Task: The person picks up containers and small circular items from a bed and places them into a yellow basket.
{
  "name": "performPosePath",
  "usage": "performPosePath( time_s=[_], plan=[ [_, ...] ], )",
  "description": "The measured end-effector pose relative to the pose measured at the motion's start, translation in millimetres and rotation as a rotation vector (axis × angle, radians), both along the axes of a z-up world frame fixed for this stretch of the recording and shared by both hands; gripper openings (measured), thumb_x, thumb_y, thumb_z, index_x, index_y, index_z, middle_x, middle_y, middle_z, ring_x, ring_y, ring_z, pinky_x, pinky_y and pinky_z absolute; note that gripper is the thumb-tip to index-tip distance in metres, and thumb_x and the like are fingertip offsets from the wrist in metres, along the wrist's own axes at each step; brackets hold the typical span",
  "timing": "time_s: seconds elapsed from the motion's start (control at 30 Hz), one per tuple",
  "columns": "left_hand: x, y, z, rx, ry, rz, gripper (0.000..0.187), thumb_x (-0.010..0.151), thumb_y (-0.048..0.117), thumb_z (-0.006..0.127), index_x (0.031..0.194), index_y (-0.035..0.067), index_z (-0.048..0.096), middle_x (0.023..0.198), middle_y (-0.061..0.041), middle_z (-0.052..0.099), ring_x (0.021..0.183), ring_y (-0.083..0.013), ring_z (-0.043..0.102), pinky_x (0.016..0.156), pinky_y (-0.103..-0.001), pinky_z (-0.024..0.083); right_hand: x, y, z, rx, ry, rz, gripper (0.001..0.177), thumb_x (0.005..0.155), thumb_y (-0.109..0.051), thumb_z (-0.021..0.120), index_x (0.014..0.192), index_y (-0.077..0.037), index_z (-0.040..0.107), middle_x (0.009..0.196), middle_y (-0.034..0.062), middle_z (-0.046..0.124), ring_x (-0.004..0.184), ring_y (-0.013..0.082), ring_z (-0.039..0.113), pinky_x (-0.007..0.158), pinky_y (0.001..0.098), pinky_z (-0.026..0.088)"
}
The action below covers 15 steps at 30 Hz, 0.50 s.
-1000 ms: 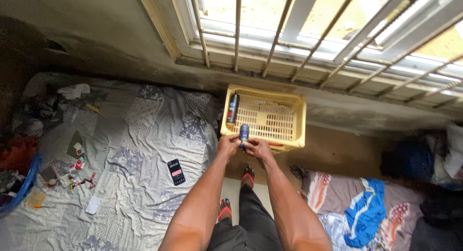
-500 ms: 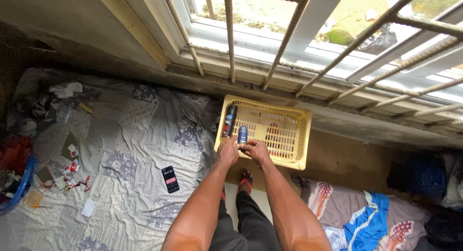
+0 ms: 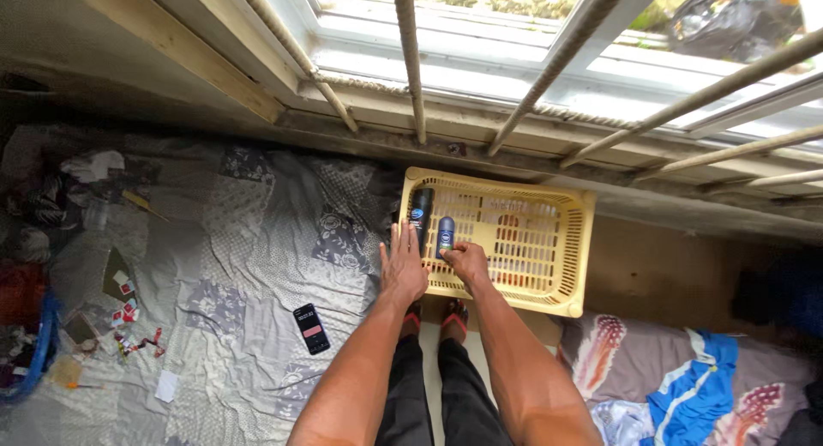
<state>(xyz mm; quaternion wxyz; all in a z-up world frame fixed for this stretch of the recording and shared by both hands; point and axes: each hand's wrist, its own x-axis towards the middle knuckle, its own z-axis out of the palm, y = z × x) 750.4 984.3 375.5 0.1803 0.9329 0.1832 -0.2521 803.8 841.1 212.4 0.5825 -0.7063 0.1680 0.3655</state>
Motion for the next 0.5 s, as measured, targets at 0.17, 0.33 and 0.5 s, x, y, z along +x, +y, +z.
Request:
performPosePath(
  time_s=[0.17,0.33,0.5],
  plan=[
    [9,14,-24,-0.008,0.025,-0.035,0.098,0.093,0.031,0.068,0.161,0.001,0.006,0.172,-0.013,-0.002,0.159,-0.0305,-0.003,0.126,-0.054,0.009,8,17,-26,-0.240,-0.054,0.116,0.028,0.080,-0.021,0.087,0.097,0.000,0.079,0.081,0.0097,0.076,0.067,0.0155,0.066,0.067,0.0334,0.053],
    [17,24,-33,-0.022,0.032,-0.025,0.099,0.091,0.026,0.068,0.162,0.001,0.004,0.172,-0.013,-0.003,0.159,-0.0287,-0.002,0.126,-0.051,0.010,7,36,-59,-0.326,-0.103,0.092,0.038,0.076,-0.025,0.092,0.100,-0.001,0.075,0.087,0.0113,0.077,0.077,0.0192,0.071,0.075,0.0343,0.056],
    [17,33,-33,-0.063,-0.002,0.012,0.095,0.093,0.023,0.067,0.162,0.001,0.006,0.173,-0.014,-0.001,0.160,-0.0291,-0.001,0.127,-0.051,0.011,6,44,-65,-0.400,-0.161,0.096,0.049,0.073,-0.024,0.091,0.108,-0.003,0.066,0.094,0.0135,0.076,0.090,0.0260,0.072,0.082,0.0388,0.056]
  ],
)
